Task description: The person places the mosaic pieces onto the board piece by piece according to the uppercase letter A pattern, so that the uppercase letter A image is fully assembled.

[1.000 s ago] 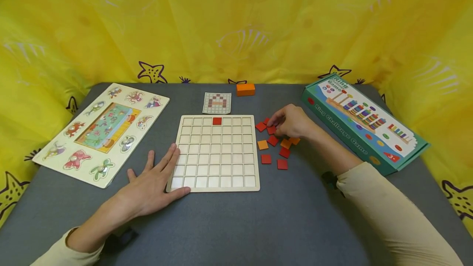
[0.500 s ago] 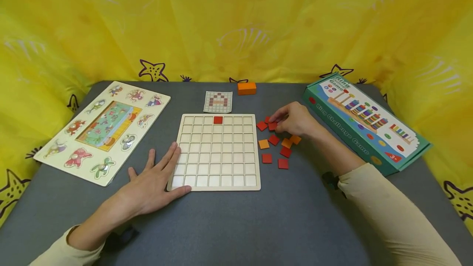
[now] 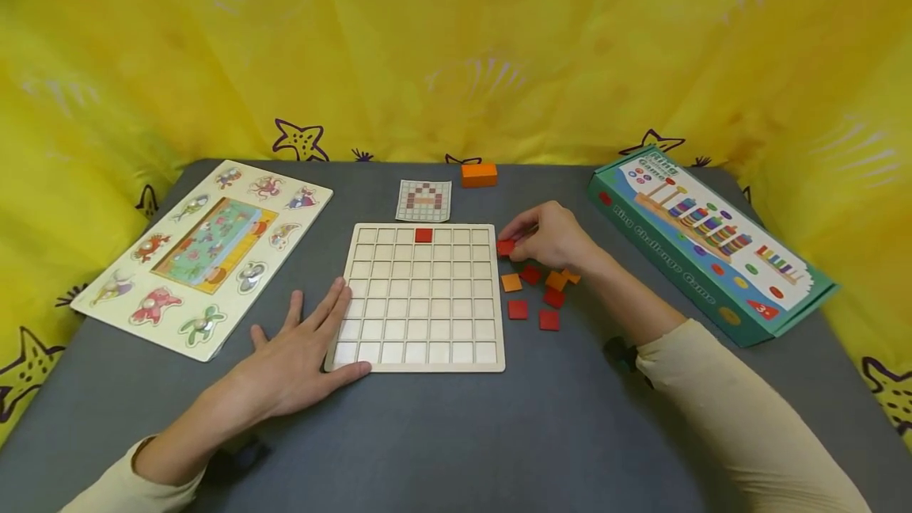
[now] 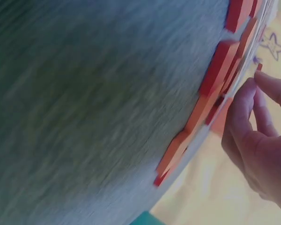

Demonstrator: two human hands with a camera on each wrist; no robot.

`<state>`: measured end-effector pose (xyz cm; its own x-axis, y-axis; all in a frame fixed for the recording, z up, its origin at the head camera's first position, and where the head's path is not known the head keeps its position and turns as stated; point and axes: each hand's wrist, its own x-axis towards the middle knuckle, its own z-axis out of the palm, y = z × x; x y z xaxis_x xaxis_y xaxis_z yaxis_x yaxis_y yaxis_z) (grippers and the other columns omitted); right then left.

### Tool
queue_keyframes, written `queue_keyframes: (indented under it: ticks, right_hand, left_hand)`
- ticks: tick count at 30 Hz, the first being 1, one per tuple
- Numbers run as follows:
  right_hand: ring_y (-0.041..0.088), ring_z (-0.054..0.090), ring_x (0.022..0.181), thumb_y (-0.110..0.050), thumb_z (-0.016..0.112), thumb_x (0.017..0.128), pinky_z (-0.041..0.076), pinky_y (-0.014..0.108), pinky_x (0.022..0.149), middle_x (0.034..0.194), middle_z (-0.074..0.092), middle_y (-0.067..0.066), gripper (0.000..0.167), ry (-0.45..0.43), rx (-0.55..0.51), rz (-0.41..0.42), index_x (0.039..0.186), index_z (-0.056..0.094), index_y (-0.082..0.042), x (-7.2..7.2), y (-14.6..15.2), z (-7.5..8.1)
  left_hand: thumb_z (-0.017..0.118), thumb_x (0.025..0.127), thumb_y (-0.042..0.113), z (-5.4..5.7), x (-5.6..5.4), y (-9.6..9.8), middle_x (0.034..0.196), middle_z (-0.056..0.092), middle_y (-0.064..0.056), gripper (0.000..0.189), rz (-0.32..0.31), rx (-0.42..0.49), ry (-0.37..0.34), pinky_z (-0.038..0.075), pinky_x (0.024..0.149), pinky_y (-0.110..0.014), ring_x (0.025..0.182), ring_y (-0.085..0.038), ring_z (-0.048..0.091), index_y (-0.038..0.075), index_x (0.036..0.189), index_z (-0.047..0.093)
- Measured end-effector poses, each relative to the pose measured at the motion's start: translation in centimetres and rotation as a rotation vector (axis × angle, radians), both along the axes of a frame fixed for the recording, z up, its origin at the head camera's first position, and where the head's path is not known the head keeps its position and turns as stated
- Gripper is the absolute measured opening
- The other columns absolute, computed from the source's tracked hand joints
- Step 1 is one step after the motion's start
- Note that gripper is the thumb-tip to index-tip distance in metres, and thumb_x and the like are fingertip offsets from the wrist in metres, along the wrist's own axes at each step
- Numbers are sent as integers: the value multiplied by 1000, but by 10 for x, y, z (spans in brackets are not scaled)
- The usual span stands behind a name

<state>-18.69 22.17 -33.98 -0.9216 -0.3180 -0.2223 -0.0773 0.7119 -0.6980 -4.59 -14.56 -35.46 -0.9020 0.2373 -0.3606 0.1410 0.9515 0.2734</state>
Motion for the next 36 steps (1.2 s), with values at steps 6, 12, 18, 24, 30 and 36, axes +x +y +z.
queue_keyframes:
  ticks: [6, 12, 18, 24, 30, 36]
  right_hand:
    - [23, 69, 94, -9, 83, 86, 56, 28, 81, 107, 77, 12, 26, -15, -23, -19, 112, 81, -8, 0, -18, -1]
    - [24, 67, 94, -7, 85, 85, 56, 29, 80, 106, 76, 12, 26, -29, -39, -10, 111, 81, -7, -3, -34, -2]
    - [24, 68, 92, -5, 85, 83, 56, 27, 77, 101, 77, 11, 26, -24, -50, -1, 108, 81, -7, -4, -48, -4]
    - [23, 67, 92, -6, 85, 82, 56, 30, 76, 99, 76, 8, 25, -33, -48, -10, 107, 82, -11, -5, -56, -6]
    - [24, 66, 92, -6, 86, 80, 55, 30, 76, 98, 76, 8, 26, -33, -59, -12, 105, 82, -11, -8, -62, -7]
    - [24, 65, 93, -4, 86, 78, 55, 30, 78, 99, 75, 9, 27, -45, -83, -8, 104, 81, -9, -10, -67, -9]
  left_hand:
    - [60, 92, 75, -1, 1, 0, 178, 3, -2, 110, -1, 5, 14, 9, 94, -97, 154, -60, 2, 15, 169, 9]
    - [59, 92, 75, -1, 1, 0, 177, 2, -2, 110, -1, 8, 14, 9, 94, -97, 155, -60, 1, 15, 169, 9]
    - [60, 91, 75, -1, 2, 0, 177, 4, -3, 111, -2, 1, 21, 9, 93, -97, 154, -61, 3, 14, 169, 10]
    - [60, 91, 75, -2, 3, -1, 178, 4, -2, 111, 0, -1, 14, 10, 93, -97, 154, -61, 3, 15, 169, 10]
    - [60, 91, 76, -3, 2, 0, 178, 3, -2, 111, 4, -6, 5, 9, 94, -97, 154, -60, 1, 15, 169, 9]
    - [60, 91, 76, -3, 0, 0, 178, 2, -2, 111, 5, -5, 3, 8, 94, -97, 155, -60, 1, 15, 169, 9]
